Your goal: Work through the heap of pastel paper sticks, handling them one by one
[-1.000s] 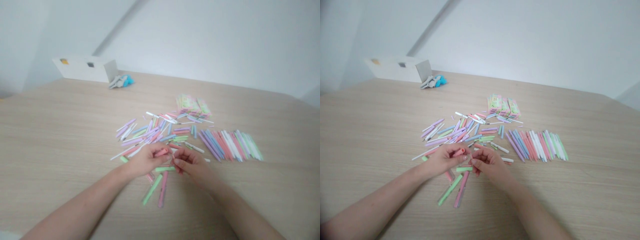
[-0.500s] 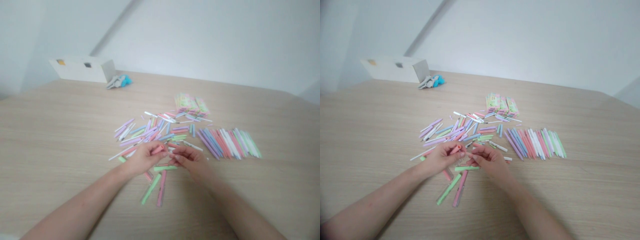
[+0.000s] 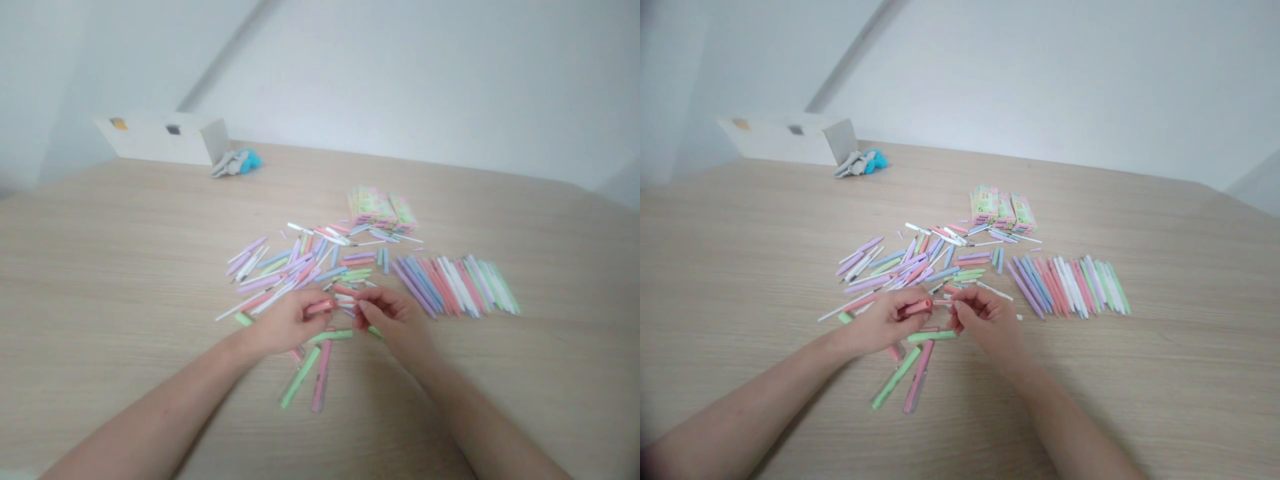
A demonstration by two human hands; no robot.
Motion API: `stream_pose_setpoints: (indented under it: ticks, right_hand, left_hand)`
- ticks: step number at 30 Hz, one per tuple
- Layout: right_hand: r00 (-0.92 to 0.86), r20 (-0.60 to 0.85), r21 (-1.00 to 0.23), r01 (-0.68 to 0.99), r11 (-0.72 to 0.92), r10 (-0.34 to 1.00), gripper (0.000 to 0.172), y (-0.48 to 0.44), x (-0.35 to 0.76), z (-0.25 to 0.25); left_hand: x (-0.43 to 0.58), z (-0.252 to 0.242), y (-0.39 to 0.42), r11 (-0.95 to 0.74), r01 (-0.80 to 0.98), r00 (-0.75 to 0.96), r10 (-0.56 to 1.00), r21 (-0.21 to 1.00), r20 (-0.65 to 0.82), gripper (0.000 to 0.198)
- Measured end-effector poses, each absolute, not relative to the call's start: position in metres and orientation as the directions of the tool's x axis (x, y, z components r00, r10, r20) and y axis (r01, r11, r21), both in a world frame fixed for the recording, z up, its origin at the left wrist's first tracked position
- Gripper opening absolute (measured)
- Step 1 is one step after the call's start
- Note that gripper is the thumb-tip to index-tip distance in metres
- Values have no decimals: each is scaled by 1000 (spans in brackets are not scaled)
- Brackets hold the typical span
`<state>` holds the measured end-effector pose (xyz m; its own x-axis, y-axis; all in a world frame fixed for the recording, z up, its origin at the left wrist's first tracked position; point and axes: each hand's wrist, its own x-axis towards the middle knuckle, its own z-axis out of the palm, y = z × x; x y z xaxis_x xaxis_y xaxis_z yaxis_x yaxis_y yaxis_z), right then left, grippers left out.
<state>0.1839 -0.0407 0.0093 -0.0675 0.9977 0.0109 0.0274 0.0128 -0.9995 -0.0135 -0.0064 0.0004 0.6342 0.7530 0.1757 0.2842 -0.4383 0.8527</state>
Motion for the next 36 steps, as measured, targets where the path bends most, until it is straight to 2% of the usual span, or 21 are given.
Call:
stream_pose_setpoints:
  ticks: [15,22,36]
  right_hand:
    - [-197,-29,-987,160,3,980,11,-41,176,-6]
    - [-238,-59,-993,118,-31,969,19,-40,177,-7]
    - [-257,-71,-995,87,-50,964,15,-39,174,-7]
  left_hand:
    - [-16,6,-8,-543,321,741,655,776,152,30]
    - [-16,4,-6,-518,305,735,662,799,148,29]
    - [-15,4,-7,-527,300,736,658,795,158,27]
